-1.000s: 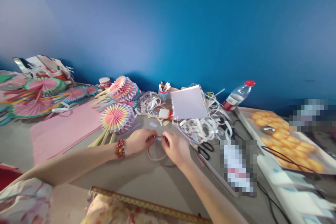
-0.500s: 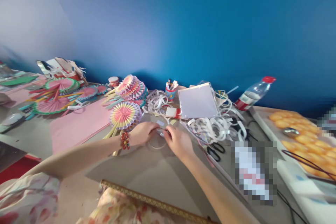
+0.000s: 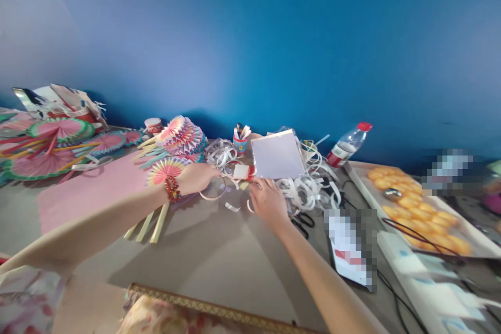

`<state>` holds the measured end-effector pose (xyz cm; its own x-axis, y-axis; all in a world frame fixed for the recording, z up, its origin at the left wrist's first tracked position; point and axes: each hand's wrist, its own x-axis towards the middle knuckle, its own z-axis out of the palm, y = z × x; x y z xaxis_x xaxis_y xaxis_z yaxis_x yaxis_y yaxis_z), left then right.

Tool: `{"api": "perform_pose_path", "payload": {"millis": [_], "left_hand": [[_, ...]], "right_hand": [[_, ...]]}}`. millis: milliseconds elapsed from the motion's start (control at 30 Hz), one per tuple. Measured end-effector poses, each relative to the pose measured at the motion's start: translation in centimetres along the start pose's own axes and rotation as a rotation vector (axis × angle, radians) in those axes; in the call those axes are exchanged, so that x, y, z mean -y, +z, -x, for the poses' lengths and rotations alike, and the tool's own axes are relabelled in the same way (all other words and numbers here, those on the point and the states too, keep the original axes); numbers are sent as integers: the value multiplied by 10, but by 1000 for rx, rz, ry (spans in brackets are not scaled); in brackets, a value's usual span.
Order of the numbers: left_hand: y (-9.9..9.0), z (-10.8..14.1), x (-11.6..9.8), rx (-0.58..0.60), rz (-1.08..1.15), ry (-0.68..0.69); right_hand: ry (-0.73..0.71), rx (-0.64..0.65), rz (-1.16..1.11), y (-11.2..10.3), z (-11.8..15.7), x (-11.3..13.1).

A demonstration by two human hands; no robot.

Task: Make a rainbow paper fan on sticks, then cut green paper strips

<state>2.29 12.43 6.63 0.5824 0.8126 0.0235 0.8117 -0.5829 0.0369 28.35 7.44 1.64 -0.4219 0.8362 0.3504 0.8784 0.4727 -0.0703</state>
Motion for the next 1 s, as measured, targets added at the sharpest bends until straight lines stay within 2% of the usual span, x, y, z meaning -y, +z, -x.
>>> {"api": "perform_pose_path", "payload": {"millis": [133,300,367,467,600,700,800,900,1000], "left_hand": [[9,-4,-3,86,-29,97],[11,-7,2,81,-91,140],[11,-7,4,75,-105,170],[13,-9,5,69,-112,206],[16,-10,1,26,-97,215],[16,-8,-4,-13,-79,235],[14,-2,-6,-51,-59,260],[12,5,-2,-101,-23,278],[8,10,7,-188,34,292]], "right_hand": [[16,-29,76,-4,-15,-19],[114,-85,113,-10,-24,-48],[195,-118,107,-18,-28,-68],[390,-186,79,-30,-38,-105],[591,-201,-23,-29,-51,-142],[679,-237,-142,-20,-61,-149],[704,-355,-295,-20,-69,-148],[641,-485,-514,-37,-76,-150],[569,-661,-756,-65,-79,-156]]}}
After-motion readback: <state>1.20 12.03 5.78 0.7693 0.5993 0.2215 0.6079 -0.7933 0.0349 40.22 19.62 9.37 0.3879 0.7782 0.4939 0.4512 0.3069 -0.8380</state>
